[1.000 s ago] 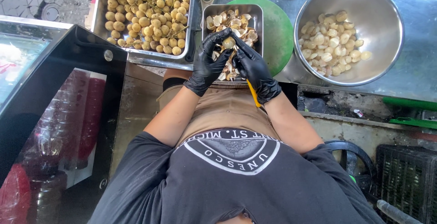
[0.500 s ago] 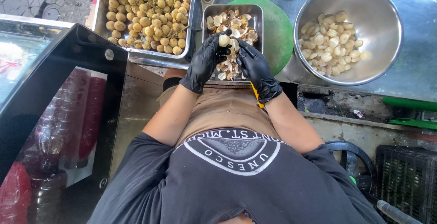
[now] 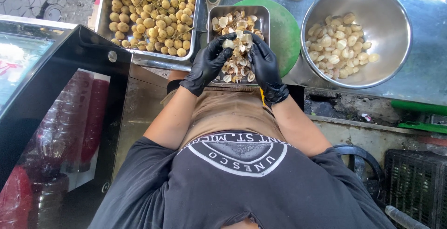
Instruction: Peel longan fruit using hands and a small knife.
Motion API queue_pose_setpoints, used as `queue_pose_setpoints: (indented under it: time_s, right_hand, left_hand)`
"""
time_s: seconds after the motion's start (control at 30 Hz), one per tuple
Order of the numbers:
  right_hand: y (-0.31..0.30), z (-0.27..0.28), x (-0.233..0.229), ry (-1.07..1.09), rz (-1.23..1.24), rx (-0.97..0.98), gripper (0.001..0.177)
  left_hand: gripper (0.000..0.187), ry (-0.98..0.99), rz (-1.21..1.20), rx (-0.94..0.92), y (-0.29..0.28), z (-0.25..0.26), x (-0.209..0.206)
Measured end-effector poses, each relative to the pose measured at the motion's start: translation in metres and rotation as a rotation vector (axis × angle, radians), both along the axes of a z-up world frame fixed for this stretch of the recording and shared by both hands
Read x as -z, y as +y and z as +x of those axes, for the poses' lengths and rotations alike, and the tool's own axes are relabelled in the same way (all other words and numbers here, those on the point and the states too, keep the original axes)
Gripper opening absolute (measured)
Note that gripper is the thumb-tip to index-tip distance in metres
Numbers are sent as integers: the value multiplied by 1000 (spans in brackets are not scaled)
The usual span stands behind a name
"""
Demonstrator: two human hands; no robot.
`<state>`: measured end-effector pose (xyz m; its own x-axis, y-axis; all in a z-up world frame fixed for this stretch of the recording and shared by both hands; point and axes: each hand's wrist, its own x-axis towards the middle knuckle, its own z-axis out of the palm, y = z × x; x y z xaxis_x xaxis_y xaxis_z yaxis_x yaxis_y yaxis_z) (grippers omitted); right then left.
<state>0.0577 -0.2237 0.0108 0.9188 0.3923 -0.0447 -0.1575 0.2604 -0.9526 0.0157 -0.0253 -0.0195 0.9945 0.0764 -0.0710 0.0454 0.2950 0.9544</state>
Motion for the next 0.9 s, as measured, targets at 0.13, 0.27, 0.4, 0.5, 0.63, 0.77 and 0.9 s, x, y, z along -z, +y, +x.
queue_pose_setpoints:
  time_s: [0.13,0.27,0.4,0.5,0.63,0.77,0.9]
  right_hand:
    - [-8,10,2,61,-126,-36,44]
    - [-12,15,15,184,-257,-118,56]
    - [-34,1,16,227,-103,-87,55]
    - [-52,-20,12,336,-34,-55,52]
    - [-68,-51,4,410,-53,-160,46]
    - [-80,-48,-11,237,14,-110,51]
    - [-88,-36,-56,20,-4,-144,57]
  left_hand:
    - [44,-94,145,91,7,-7,-20]
    - [53,63,-148,84,16,-5,-22]
    - [52,-13,-432,152,15,-12,-41]
    - [49,-21,-493,136,10,-12,-51]
    - [49,-7,-463,139,-14,-7,-64]
    - [47,-27,-449,112,-44,1,-65]
    - [43,27,-309,153,-72,7,-81]
